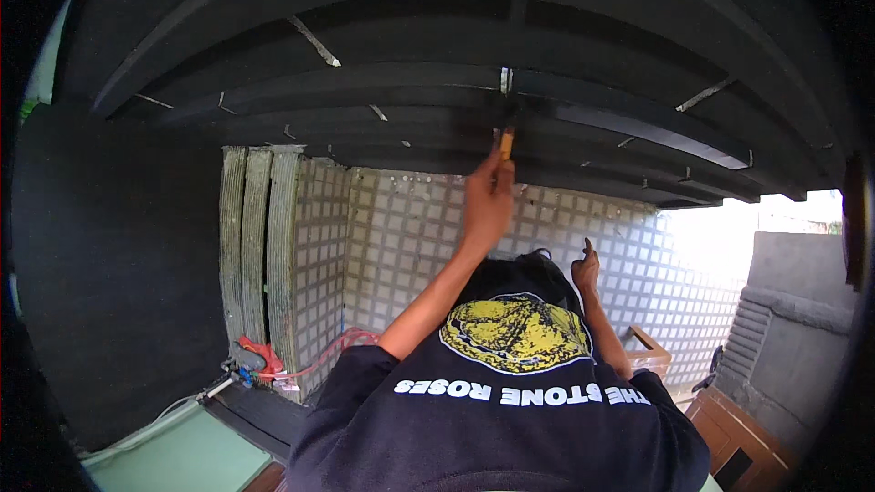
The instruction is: The person is painting a dark slatted ceiling or overhang using a paintbrush.
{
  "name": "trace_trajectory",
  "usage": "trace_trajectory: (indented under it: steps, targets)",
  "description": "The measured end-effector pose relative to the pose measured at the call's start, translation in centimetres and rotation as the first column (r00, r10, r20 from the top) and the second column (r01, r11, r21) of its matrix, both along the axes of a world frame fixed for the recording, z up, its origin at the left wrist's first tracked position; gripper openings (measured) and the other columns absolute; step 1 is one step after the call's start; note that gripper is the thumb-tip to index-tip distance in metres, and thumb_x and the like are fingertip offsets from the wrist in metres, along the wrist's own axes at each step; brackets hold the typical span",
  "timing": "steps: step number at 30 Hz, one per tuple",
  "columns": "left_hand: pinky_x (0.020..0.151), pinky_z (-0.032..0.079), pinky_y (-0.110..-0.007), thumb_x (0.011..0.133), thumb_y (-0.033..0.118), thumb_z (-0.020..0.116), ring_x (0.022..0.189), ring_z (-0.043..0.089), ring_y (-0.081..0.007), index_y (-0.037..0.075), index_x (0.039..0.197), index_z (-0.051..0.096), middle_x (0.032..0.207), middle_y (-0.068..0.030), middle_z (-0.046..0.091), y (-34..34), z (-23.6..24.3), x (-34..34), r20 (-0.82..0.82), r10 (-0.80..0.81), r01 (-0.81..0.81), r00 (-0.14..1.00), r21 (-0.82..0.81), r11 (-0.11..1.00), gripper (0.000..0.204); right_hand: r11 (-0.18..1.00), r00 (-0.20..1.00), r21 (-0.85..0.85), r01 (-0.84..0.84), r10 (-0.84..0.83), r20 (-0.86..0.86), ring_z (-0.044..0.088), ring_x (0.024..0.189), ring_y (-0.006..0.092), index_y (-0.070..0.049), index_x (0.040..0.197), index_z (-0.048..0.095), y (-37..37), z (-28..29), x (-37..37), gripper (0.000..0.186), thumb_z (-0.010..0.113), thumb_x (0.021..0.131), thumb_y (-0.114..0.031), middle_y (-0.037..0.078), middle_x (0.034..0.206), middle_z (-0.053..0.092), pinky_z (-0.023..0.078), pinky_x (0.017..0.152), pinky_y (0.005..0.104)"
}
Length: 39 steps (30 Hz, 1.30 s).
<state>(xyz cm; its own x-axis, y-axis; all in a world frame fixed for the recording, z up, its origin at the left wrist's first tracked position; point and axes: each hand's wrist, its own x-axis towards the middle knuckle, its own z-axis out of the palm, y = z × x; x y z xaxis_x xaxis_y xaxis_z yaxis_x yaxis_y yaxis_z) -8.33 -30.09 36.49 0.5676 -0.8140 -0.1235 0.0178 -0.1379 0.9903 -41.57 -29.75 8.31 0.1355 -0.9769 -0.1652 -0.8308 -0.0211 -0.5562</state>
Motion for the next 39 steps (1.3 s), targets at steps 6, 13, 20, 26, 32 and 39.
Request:
trace_trajectory:
  steps: [6, 13, 20, 26, 32, 39]
  targets:
    - [0.049, 0.034, -0.023, 0.102, 0.016, 0.051, 0.059, 0.038, -0.0031, 0.005, 0.137, 0.053, 0.069, 0.0061, 0.043, 1.5, -0.5, 4.0, -0.018, 0.201, -0.201, 0.980, -0.010, 0.980, 0.038, 0.999, 1.000, 0.042, 0.019, -0.019, -0.009, 0.061, 0.101, 0.0433, -0.008, 0.141, 0.046, 0.2, -0.7, -0.4, 0.073, 0.051, 0.069, 0.005, 0.026, 0.108, 0.063, 0.050, 0.087, 0.0491]
    - [0.048, 0.031, -0.022, 0.103, 0.017, 0.051, 0.059, 0.036, -0.0015, 0.004, 0.134, 0.057, 0.073, 0.0083, 0.044, -1.0, -1.7, -0.3, 0.176, 0.051, -0.025, 0.983, -0.152, 0.988, 0.034, 0.997, 0.998, 0.061, 0.053, -0.054, 0.022, 0.060, 0.100, 0.0429, -0.007, 0.142, 0.044, 1.5, -1.5, -0.4, 0.074, 0.053, 0.069, 0.002, 0.026, 0.108, 0.061, 0.049, 0.089, 0.0481]
    - [0.052, 0.035, -0.025, 0.101, 0.014, 0.050, 0.064, 0.039, -0.0045, -0.002, 0.141, 0.048, 0.080, 0.0035, 0.052, 1.1, -1.4, 2.1, -0.008, 0.277, -0.278, 0.961, -0.015, 0.961, 0.043, 0.990, 0.999, 0.133, 0.040, -0.043, 0.014, 0.060, 0.102, 0.0392, -0.008, 0.141, 0.046, 2.2, -3.1, -2.2, 0.073, 0.055, 0.069, 0.000, 0.023, 0.111, 0.063, 0.049, 0.089, 0.0455]
    - [0.048, 0.035, -0.022, 0.101, 0.013, 0.052, 0.058, 0.041, -0.0018, 0.005, 0.142, 0.050, 0.072, 0.0063, 0.049, -1.3, -0.7, -2.2, -0.008, 0.036, -0.037, 0.999, -0.037, 0.999, 0.042, 0.992, 0.999, 0.116, -0.051, 0.050, 0.006, 0.061, 0.103, 0.0388, -0.009, 0.142, 0.047, -0.2, -4.5, -4.7, 0.072, 0.057, 0.070, -0.003, 0.023, 0.110, 0.064, 0.050, 0.090, 0.0455]
    - [0.039, 0.030, -0.023, 0.102, 0.020, 0.052, 0.045, 0.036, -0.0027, 0.009, 0.138, 0.054, 0.060, 0.0074, 0.042, -0.3, 0.5, -2.0, -0.162, 0.367, -0.373, 0.916, -0.007, 0.928, 0.038, 0.997, 0.994, 0.071, -0.037, 0.029, 0.104, 0.061, 0.100, 0.0390, -0.008, 0.134, 0.054, -3.6, -3.8, -6.9, 0.065, 0.058, 0.070, -0.005, 0.023, 0.108, 0.063, 0.050, 0.088, 0.0465]
    - [0.039, 0.035, -0.026, 0.100, 0.021, 0.055, 0.045, 0.042, -0.0064, 0.004, 0.117, 0.062, 0.062, 0.0044, 0.046, -1.5, -1.7, -5.4, -0.288, 0.179, -0.165, 0.941, 0.071, 0.984, 0.025, 0.955, 0.920, -0.090, -0.282, 0.296, 0.257, 0.061, 0.105, 0.0377, -0.007, 0.125, 0.060, -6.1, 2.0, -0.4, 0.054, 0.054, 0.073, 0.003, 0.021, 0.110, 0.064, 0.050, 0.089, 0.0440]
